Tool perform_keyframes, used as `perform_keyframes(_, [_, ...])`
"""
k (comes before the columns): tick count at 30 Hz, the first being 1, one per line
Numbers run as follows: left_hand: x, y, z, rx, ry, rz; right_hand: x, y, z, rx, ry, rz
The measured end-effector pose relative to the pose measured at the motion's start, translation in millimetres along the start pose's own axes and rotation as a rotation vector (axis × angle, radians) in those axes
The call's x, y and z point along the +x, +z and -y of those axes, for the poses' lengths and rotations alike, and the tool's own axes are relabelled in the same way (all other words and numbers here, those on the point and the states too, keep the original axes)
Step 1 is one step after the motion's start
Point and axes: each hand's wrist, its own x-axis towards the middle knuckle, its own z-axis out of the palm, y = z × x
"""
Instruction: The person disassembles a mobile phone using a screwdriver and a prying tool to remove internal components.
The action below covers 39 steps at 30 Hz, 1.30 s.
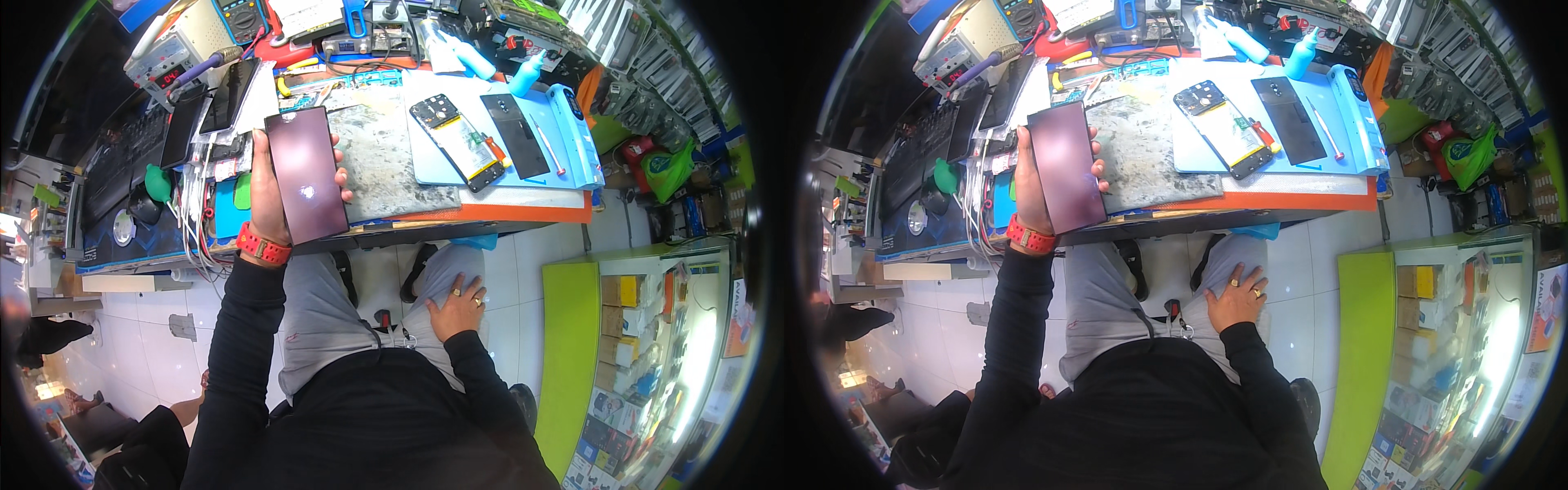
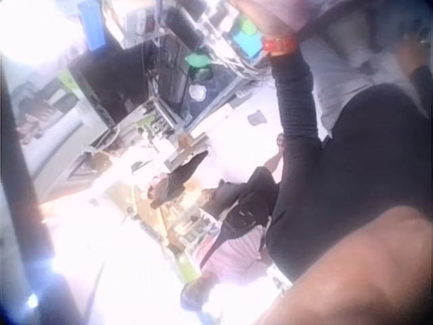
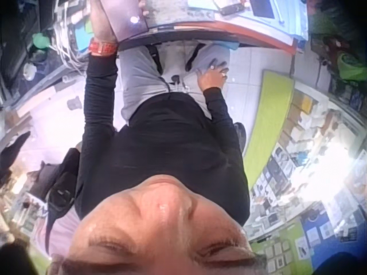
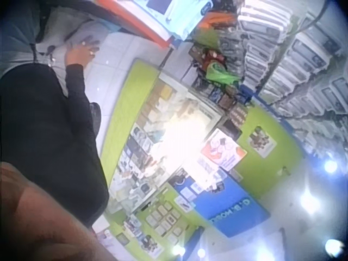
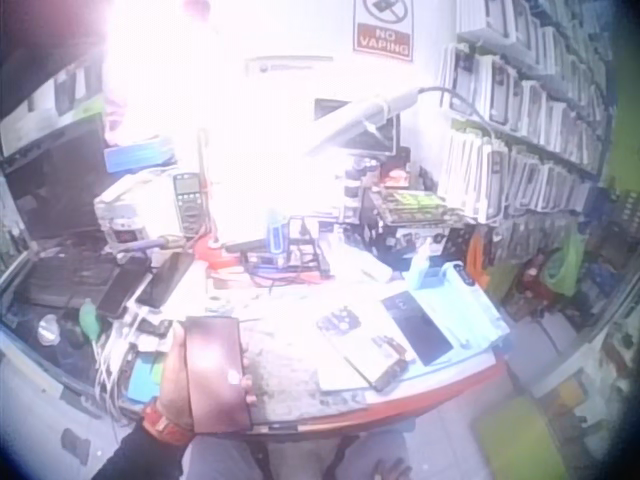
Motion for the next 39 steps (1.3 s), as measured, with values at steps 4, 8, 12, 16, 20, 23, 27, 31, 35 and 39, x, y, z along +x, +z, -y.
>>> perform_keyframes(4, [-1,2,-2,0.009,0.003,0.0,1,-2,1,0.0,-0.005,-0.001])
perform_keyframes(8, [1,3,-1,-0.007,-0.015,-0.008,2,-5,2,-0.01,0.009,0.036])
perform_keyframes(12, [0,1,-2,-0.011,-0.002,-0.019,13,-3,2,-0.003,0.023,0.049])
perform_keyframes(16, [2,4,0,-0.02,-0.001,0.0,18,11,0,0.066,0.057,-0.043])
perform_keyframes(20, [1,1,-2,-0.026,0.0,0.002,20,23,-21,0.391,-0.162,-0.377])
perform_keyframes(23, [2,1,-2,-0.038,-0.009,-0.006,20,27,-29,0.447,-0.278,-0.359])
perform_keyframes(27, [0,8,-3,-0.05,-0.006,-0.032,22,31,-30,0.54,-0.29,-0.467])
perform_keyframes(31, [1,9,-2,-0.022,-0.004,-0.044,25,37,-35,0.566,-0.265,-0.466])
perform_keyframes(35, [2,8,-2,-0.026,-0.007,-0.033,27,34,-30,0.433,-0.205,-0.373])
perform_keyframes(39, [2,5,-1,0.003,0.0,-0.04,25,27,-22,0.358,-0.204,-0.373])
